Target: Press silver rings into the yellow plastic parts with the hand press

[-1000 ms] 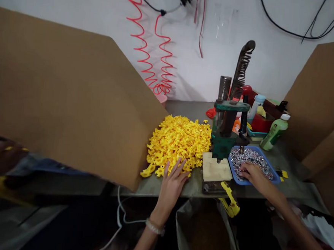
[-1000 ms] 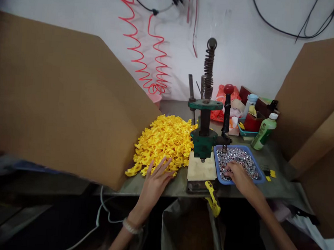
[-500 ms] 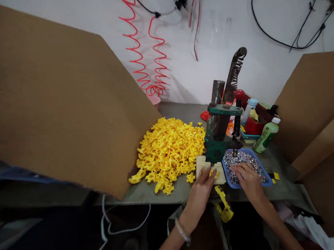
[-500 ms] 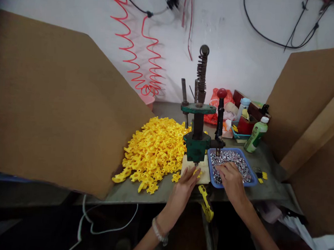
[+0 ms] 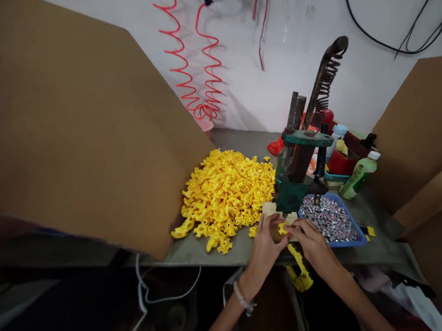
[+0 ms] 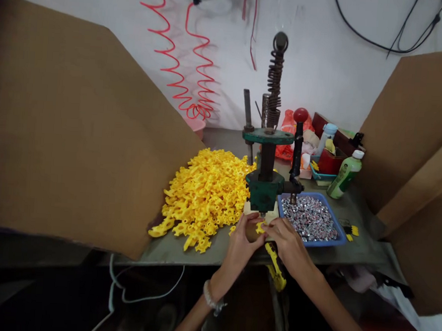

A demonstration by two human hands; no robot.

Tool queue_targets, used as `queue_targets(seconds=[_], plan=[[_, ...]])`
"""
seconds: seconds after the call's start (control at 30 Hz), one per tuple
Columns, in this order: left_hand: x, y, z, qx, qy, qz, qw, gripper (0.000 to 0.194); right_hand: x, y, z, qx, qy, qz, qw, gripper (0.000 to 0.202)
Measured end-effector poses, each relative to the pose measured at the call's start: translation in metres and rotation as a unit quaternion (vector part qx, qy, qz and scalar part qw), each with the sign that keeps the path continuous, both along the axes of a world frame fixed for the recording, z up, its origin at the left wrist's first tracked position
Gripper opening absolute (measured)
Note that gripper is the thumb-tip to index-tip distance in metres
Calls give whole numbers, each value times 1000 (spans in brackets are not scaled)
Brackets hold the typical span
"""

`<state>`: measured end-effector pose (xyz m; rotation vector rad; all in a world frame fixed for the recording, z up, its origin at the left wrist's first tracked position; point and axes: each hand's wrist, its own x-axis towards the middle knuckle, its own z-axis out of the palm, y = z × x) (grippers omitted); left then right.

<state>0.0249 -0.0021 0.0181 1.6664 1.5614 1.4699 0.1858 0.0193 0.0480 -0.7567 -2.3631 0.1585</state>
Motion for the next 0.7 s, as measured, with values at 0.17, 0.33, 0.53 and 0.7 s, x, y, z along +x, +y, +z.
queue_targets(seconds=[0.17,0.33,0.53,0.7], plan=[[-1,2,-4,5,-20,-6,1000,47,-3,2,6,-26,-33,-6,999,53],[-2,6,-3,16,-40,-19,999,44,1,-13,31,40,-3,-55,998,43],[-2,10,-4,36,-32,-21,999,37,-11,44,181,186,270,-262,908,30],[2,10,-4,25,-25,6,999,36,-49,172,255,-11,305,-215,928,59]])
